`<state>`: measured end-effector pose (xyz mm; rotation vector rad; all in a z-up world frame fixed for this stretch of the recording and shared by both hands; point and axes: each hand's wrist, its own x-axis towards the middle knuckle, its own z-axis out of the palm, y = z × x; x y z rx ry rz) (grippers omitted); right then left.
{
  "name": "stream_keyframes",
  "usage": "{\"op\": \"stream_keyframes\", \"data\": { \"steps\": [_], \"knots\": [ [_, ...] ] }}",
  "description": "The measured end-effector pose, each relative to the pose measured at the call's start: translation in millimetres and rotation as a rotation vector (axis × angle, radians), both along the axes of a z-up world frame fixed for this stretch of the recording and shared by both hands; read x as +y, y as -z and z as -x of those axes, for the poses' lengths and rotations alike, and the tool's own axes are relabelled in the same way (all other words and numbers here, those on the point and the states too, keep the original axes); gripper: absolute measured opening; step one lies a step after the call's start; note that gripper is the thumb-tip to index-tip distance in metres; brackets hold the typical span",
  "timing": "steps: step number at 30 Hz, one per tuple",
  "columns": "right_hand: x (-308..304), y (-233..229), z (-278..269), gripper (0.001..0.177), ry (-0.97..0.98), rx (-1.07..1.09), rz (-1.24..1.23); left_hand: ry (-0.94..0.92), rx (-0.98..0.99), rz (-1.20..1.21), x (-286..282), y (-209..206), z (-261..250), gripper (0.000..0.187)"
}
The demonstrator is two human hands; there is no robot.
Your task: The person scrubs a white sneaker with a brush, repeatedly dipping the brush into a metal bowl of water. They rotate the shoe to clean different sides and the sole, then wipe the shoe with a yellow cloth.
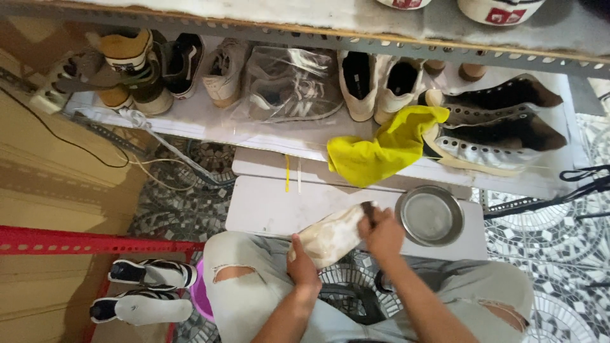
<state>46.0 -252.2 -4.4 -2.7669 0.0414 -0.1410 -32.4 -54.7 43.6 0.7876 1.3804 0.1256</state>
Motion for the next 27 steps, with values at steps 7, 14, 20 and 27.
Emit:
{"op": "stream_keyframes", "data": {
  "steps": [7, 14, 20, 27],
  "knots": [
    [41.1, 2.6, 27.2, 0.035, -0.19, 0.052, -0.045, 0.118, 0.081, -0.048, 2.8, 15.4, -2.6, 0.065],
    [59.4, -31.4, 43.6, 0.035, -0.293, 0.023, -0.134, -0.119, -0.214, 0.197, -4.9, 87.1, 3.1, 0.068],
    [88.5, -26.2, 43.3, 0.035, -0.44, 0.035, -0.095, -0.067, -0.332, 0.113, -7.4, 82.9, 7.6, 0.063],
    [107.0, -46.5, 51.4, 0.039, -0.619, 0.051, -0.143, -0.083, -0.461, -0.036, -11.6, 129.5, 12.2, 0.054]
  ]
}}
